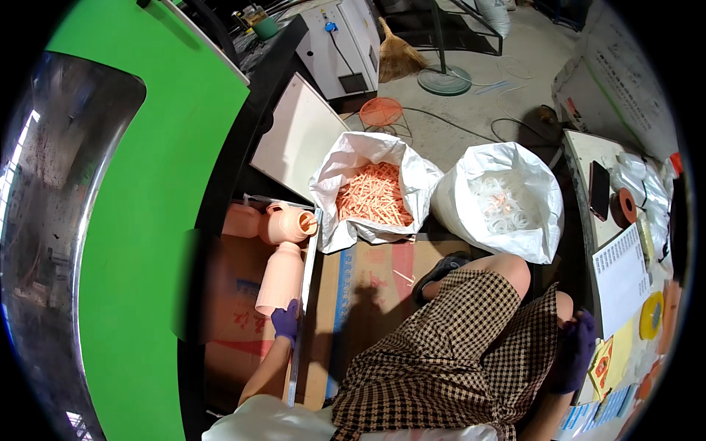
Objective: The person applies adhesive labels to orange plastic jugs and wipes them with a cloth while seated at a workstation. They handle the containers one at a time, applying multiple stickers to each and placing them on the table.
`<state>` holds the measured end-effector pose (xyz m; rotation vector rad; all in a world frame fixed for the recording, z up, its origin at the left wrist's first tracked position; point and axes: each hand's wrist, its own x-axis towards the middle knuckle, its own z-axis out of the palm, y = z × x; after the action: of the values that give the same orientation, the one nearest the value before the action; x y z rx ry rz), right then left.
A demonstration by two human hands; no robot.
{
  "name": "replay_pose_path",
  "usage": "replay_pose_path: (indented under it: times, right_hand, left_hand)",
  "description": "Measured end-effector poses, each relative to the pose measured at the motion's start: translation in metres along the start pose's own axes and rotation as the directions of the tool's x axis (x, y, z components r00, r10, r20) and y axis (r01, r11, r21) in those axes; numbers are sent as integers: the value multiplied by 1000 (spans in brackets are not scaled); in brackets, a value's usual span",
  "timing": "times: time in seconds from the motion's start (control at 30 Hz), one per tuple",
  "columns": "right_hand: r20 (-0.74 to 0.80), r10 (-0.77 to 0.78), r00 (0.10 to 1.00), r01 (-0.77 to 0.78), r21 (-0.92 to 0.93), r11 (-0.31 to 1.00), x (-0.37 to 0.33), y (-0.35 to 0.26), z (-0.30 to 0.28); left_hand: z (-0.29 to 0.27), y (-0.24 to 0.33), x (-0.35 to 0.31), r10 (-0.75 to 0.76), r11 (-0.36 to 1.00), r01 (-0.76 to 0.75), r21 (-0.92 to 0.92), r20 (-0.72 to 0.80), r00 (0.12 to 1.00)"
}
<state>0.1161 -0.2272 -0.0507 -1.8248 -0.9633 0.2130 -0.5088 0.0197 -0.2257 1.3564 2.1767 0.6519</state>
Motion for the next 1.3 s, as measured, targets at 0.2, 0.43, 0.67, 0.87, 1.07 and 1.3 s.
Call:
replay_pose_path:
  times: [0.2,0.43,0.67,0.87,1.07,1.3]
  right_hand:
    - [511,212,833,-485,492,723,11,-47,54]
    - [351,55,935,-342,846,410,30,-87,90]
    - [71,-346,936,307,319,897,36,-98,85]
    - [223,-526,821,357,517,778,29,-129,112]
    - [261,-499,826,513,16,858,-4,-120,94]
    - [520,-104,848,155,-55,986,-20,-123,96]
  left_hand:
    - [-41,174,-126,456,818,-326,-473,189,869]
    - [39,254,-137,843,500,-734,-460,451,292]
    - [5,342,-129,897,382,-890,-247,330,293]
    - [35,408,-180,956,130,-829,-545,290,-41]
    - [44,381,-187,956,220,-876,-428,275,106]
    - [64,375,-203,996,79,-913,-400,71,55]
